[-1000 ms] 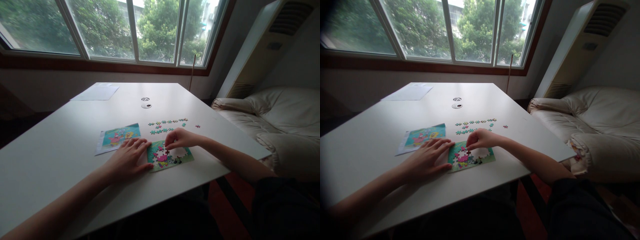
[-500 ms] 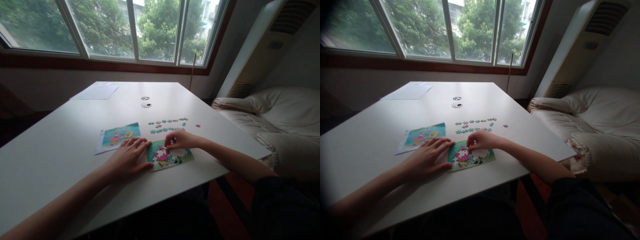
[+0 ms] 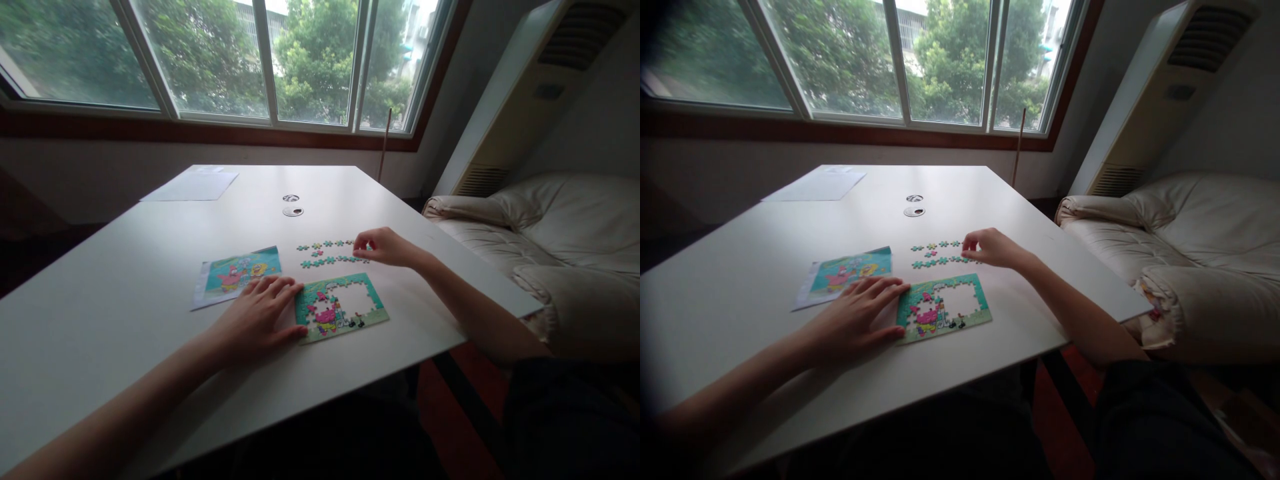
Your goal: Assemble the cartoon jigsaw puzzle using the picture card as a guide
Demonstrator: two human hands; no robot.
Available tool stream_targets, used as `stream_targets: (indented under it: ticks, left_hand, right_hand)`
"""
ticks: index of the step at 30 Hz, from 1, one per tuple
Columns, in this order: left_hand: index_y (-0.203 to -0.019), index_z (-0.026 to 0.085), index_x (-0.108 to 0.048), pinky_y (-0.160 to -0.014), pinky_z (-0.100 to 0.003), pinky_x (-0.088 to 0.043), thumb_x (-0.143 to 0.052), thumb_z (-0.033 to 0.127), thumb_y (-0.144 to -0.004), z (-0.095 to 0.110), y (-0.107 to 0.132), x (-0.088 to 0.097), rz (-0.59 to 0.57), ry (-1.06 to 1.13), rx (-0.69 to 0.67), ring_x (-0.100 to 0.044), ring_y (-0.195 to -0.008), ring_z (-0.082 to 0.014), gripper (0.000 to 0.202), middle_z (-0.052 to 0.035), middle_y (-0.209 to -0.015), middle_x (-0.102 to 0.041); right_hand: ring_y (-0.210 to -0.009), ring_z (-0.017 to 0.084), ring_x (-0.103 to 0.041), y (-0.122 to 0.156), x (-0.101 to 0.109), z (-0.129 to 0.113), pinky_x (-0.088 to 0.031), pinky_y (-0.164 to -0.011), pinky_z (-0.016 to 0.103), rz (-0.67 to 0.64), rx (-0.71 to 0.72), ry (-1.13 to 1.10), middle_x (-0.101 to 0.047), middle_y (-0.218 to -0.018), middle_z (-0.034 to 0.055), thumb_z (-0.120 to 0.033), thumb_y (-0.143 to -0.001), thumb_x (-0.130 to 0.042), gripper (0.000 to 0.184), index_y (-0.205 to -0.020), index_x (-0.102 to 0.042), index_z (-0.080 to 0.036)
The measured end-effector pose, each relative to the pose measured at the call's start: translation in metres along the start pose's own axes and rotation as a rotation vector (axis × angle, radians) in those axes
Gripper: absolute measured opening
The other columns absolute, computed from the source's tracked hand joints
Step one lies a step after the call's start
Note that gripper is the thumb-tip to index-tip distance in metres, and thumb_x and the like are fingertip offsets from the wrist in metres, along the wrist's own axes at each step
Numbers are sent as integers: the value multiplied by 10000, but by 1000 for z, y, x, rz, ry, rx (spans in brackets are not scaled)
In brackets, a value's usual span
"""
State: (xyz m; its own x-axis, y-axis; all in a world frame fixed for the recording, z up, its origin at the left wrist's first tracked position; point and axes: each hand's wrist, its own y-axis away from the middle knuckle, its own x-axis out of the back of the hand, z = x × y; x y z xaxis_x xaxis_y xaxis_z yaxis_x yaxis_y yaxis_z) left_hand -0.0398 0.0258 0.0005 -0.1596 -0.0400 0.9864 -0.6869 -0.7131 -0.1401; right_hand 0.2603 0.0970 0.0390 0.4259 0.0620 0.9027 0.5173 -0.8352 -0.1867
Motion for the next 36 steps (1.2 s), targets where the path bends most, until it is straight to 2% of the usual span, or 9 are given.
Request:
stream_targets:
  ticks: [5, 8, 13, 15, 22, 28, 36]
  left_hand:
    - [-1309, 221, -417, -986, -476, -288, -396, 642, -809, -1, 0, -1, 5, -14, 1, -387, -1184, -315, 654, -98, -1296, -480]
    - [-1308, 210, -422, -988, -475, -288, -393, 643, -809, -1, 0, -1, 1, -16, 4, -387, -1186, -316, 662, -104, -1294, -483]
    - [-1308, 221, -426, -991, -472, -286, -383, 654, -807, 0, 0, 0, -12, -19, 11, -390, -1186, -314, 663, -97, -1296, -485]
    - [-1309, 217, -426, -993, -470, -286, -380, 658, -806, 0, 0, 0, -16, -23, 16, -391, -1185, -310, 670, -99, -1295, -485]
    - [-1314, 207, -415, -987, -461, -286, -375, 654, -811, -1, 0, -1, -12, -24, 5, -386, -1187, -307, 675, -100, -1303, -476]
    - [-1321, 216, -406, -985, -453, -286, -383, 647, -812, -3, 1, -3, 0, -13, -1, -386, -1188, -306, 668, -97, -1306, -474]
    - [-1339, 213, -383, -977, -454, -299, -368, 642, -824, -4, 1, -4, -20, -30, -8, -382, -1195, -306, 670, -97, -1320, -461]
  right_hand:
    - [-663, 125, -548, 3, 33, 56, -379, -637, 243, -19, -224, 224, -655, -799, 43, -353, -748, -558, 228, -812, -667, -164]
    - [-737, 163, -582, 8, 45, 79, -397, -644, 246, -152, -345, 253, -666, -840, 69, -353, -728, -570, 258, -850, -670, -148]
    - [-795, 199, -606, 12, 47, 97, -417, -626, 239, -410, -461, 186, -675, -908, 83, -488, -640, -636, 449, -928, -663, -144]
    - [-799, 205, -605, 12, 44, 101, -421, -627, 241, -451, -475, 167, -673, -915, 87, -491, -621, -645, 473, -937, -657, -138]
    - [-738, 182, -577, 9, 35, 109, -413, -623, 249, -487, -420, 29, -654, -841, 72, -455, -622, -634, 379, -841, -629, -145]
    - [-650, 133, -511, 5, 27, 94, -379, -578, 234, -403, -353, -113, -593, -733, 27, -364, -592, -645, 289, -761, -543, -152]
    - [-563, 85, -428, -1, 12, 82, -328, -536, 211, -418, -225, -266, -505, -604, -36, -305, -601, -622, 205, -678, -507, -155]
